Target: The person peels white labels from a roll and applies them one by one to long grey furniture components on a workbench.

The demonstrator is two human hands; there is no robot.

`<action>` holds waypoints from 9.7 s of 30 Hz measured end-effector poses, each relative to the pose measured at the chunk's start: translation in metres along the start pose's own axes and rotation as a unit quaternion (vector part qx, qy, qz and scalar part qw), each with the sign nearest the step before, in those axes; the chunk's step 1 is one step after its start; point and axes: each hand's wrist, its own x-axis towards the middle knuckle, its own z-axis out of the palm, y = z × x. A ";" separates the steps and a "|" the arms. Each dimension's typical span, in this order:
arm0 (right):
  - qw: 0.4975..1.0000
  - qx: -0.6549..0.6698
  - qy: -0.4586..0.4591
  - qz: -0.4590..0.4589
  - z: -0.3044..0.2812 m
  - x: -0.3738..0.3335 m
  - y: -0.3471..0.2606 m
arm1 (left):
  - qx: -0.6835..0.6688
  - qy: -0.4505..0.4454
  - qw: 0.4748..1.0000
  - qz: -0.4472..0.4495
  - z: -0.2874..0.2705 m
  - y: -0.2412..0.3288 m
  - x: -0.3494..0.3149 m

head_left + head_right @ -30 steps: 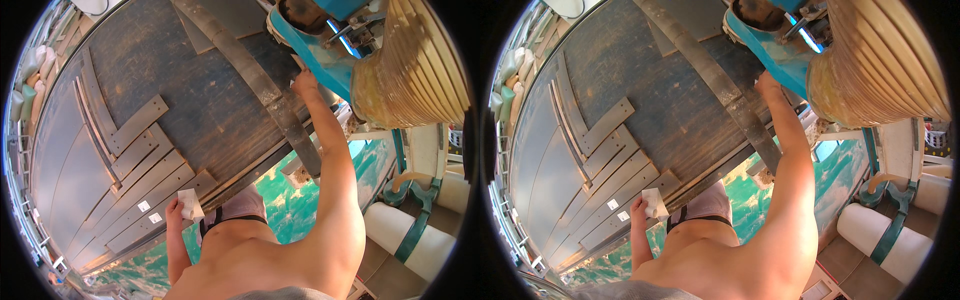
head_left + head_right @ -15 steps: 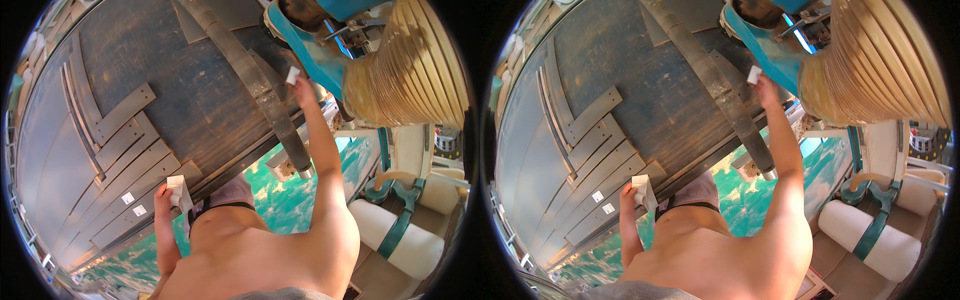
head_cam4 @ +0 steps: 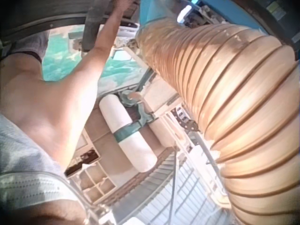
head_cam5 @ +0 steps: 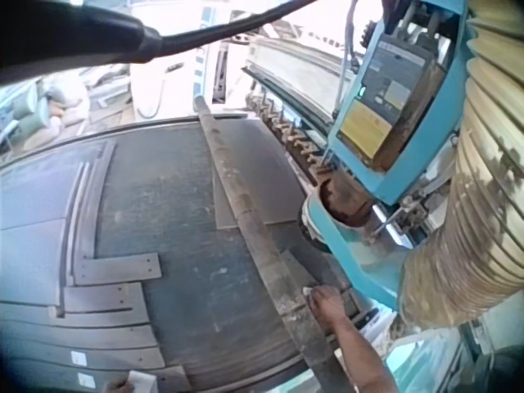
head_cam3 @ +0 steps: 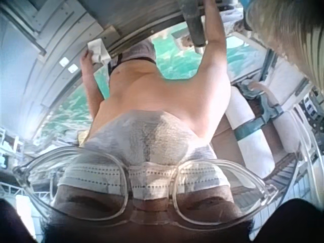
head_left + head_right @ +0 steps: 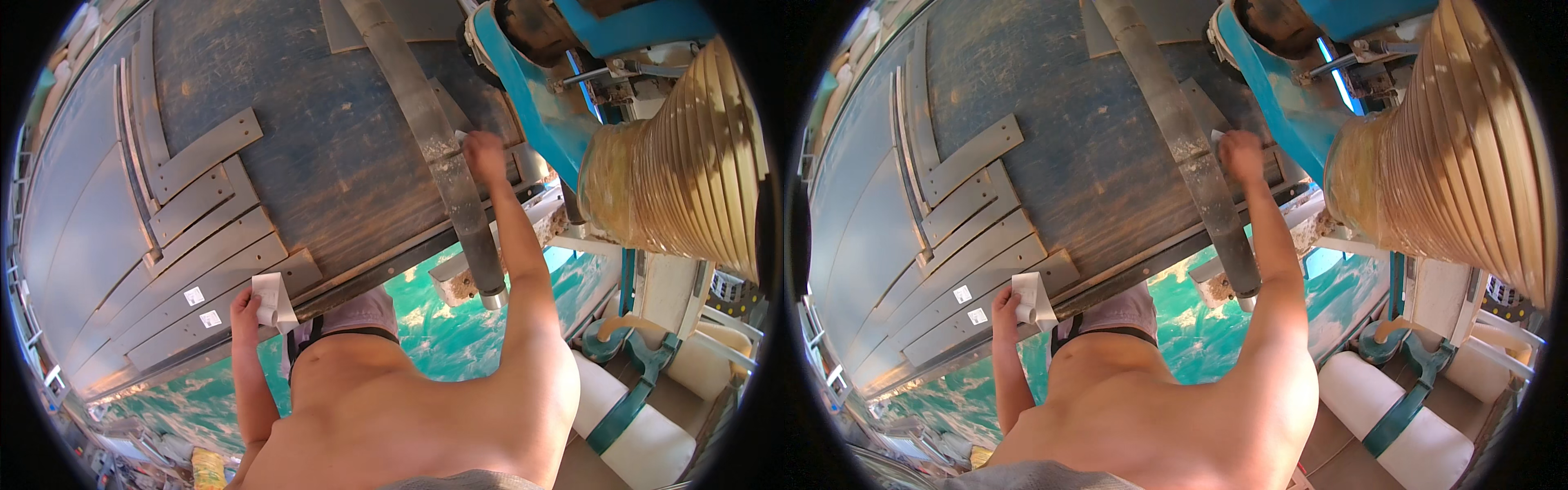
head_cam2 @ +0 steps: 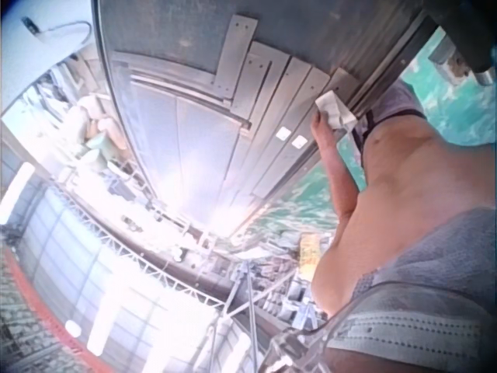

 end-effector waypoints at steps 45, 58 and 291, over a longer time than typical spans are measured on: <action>0.875 0.415 -0.172 -0.181 0.020 0.040 -0.699 | -0.263 0.193 0.941 0.091 -0.209 -0.117 -0.113; 0.842 0.321 -0.252 -0.353 -0.013 0.009 -0.675 | -0.294 0.131 0.938 0.126 -0.170 -0.084 -0.108; 0.747 0.486 -0.399 -0.216 0.065 0.004 -0.964 | -0.338 0.400 0.848 0.075 -0.459 -0.207 -0.219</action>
